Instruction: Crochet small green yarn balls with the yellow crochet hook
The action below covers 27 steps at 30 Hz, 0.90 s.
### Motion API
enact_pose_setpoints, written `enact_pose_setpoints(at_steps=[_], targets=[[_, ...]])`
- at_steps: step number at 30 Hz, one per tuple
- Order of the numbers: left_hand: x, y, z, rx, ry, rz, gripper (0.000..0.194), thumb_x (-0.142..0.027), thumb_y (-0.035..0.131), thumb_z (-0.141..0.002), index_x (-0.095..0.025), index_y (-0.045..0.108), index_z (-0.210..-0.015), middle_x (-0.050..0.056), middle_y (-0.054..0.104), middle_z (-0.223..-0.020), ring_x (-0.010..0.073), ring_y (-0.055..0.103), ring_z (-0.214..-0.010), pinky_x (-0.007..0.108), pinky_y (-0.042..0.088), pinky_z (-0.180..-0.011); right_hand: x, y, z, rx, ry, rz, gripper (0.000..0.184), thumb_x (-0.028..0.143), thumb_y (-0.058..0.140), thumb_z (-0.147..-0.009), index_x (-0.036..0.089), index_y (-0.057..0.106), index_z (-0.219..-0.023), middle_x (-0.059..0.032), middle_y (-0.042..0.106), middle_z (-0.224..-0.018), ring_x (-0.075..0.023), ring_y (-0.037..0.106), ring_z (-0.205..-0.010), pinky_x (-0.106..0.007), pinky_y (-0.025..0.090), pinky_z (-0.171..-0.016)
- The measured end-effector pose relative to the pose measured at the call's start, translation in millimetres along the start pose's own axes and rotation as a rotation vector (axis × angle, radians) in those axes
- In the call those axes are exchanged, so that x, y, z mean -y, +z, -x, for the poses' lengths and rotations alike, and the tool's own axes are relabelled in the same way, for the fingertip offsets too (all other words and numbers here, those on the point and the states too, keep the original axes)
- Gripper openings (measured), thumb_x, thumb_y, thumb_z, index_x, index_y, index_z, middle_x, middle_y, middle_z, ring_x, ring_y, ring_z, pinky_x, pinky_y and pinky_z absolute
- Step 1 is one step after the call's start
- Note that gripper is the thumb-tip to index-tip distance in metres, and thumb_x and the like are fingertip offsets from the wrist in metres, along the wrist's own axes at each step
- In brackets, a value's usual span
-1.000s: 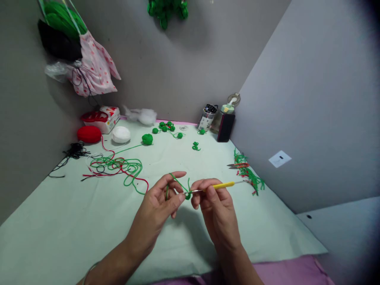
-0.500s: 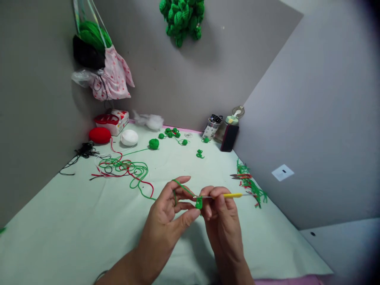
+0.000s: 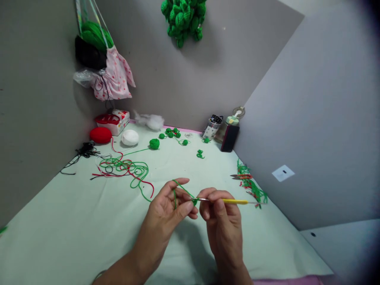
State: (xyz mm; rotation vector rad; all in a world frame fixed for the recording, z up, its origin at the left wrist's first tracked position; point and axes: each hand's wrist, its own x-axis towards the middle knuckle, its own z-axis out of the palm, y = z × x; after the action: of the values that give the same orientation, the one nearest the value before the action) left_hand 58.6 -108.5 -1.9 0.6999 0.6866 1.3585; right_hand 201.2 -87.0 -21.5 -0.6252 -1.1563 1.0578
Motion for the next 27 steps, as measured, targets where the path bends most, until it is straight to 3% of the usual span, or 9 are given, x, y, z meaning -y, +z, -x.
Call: enact_pose_setpoints(at_steps=[6,10,13,18,21,24,27], targets=[[-3,-2.7,-1,-0.005,-0.018,-0.082,0.037,-0.028,0.081,-0.087,-0.023,0.068,-0.122,-0.002,0.063,-0.084,0.0137,0.060,-0.073,0.030,0.051,-0.076,7,-10,-1,0.139,-0.029,0.095,0.022,0.031,0.056,-0.108,0.024,0.073,-0.097,-0.0035,0.076,-0.093,-0.0101,0.062,-0.057,-0.026,0.053,-0.057],[-3,-1.0,-2,-0.045,0.008,-0.130,0.038,-0.027,0.081,-0.087,-0.023,0.068,-0.122,-0.003,0.063,-0.083,0.0135,0.059,-0.073,0.029,0.051,-0.075,12,-16,6,0.220,-0.278,0.443,0.025,0.020,0.049,-0.109,0.025,0.073,-0.107,-0.0050,0.076,-0.092,-0.0180,0.073,-0.083,-0.033,0.060,-0.074],[-1,0.6,-5,-0.043,-0.014,-0.135,0.044,-0.028,0.085,-0.083,-0.023,0.067,-0.123,-0.003,0.064,-0.083,0.0139,0.061,-0.071,0.029,0.053,-0.073,14,-17,10,0.274,-0.469,0.647,0.025,0.017,0.050,-0.107,0.024,0.072,-0.116,-0.0080,0.078,-0.099,-0.0203,0.074,-0.096,-0.032,0.061,-0.077],[2,0.7,-4,-0.028,-0.046,-0.096,0.055,-0.028,0.091,-0.078,-0.023,0.067,-0.127,-0.002,0.065,-0.085,0.0131,0.062,-0.074,0.026,0.054,-0.073,9,-20,14,0.268,-0.580,0.875,0.039,0.009,0.056,-0.101,0.032,0.071,-0.130,-0.0064,0.077,-0.105,-0.0202,0.076,-0.091,-0.031,0.063,-0.073],[1,-1.1,-3,0.017,-0.143,-0.016,0.057,-0.034,0.089,-0.081,-0.020,0.067,-0.132,-0.003,0.064,-0.084,0.0054,0.050,-0.056,0.018,0.042,-0.052,3,-22,17,0.221,-0.657,1.024,0.053,0.004,0.069,-0.093,0.039,0.073,-0.132,-0.0044,0.077,-0.103,-0.0223,0.076,-0.091,-0.033,0.063,-0.075],[-2,-3.3,-5,0.070,-0.304,0.099,0.054,-0.033,0.088,-0.082,-0.015,0.068,-0.129,-0.007,0.057,-0.075,-0.0013,0.024,-0.043,0.016,0.019,-0.040,0,-21,17,0.189,-0.587,0.845,0.044,0.008,0.066,-0.096,0.035,0.075,-0.130,-0.0057,0.077,-0.103,-0.0224,0.074,-0.093,-0.034,0.061,-0.077],[-4,-3.7,-6,0.049,-0.302,0.133,0.048,-0.024,0.087,-0.082,-0.016,0.070,-0.126,-0.007,0.055,-0.075,-0.0027,0.019,-0.043,0.017,0.016,-0.042,2,-19,12,0.095,-0.339,0.444,0.029,0.014,0.055,-0.105,0.029,0.078,-0.115,-0.0037,0.073,-0.090,-0.0181,0.068,-0.080,-0.032,0.057,-0.070]])
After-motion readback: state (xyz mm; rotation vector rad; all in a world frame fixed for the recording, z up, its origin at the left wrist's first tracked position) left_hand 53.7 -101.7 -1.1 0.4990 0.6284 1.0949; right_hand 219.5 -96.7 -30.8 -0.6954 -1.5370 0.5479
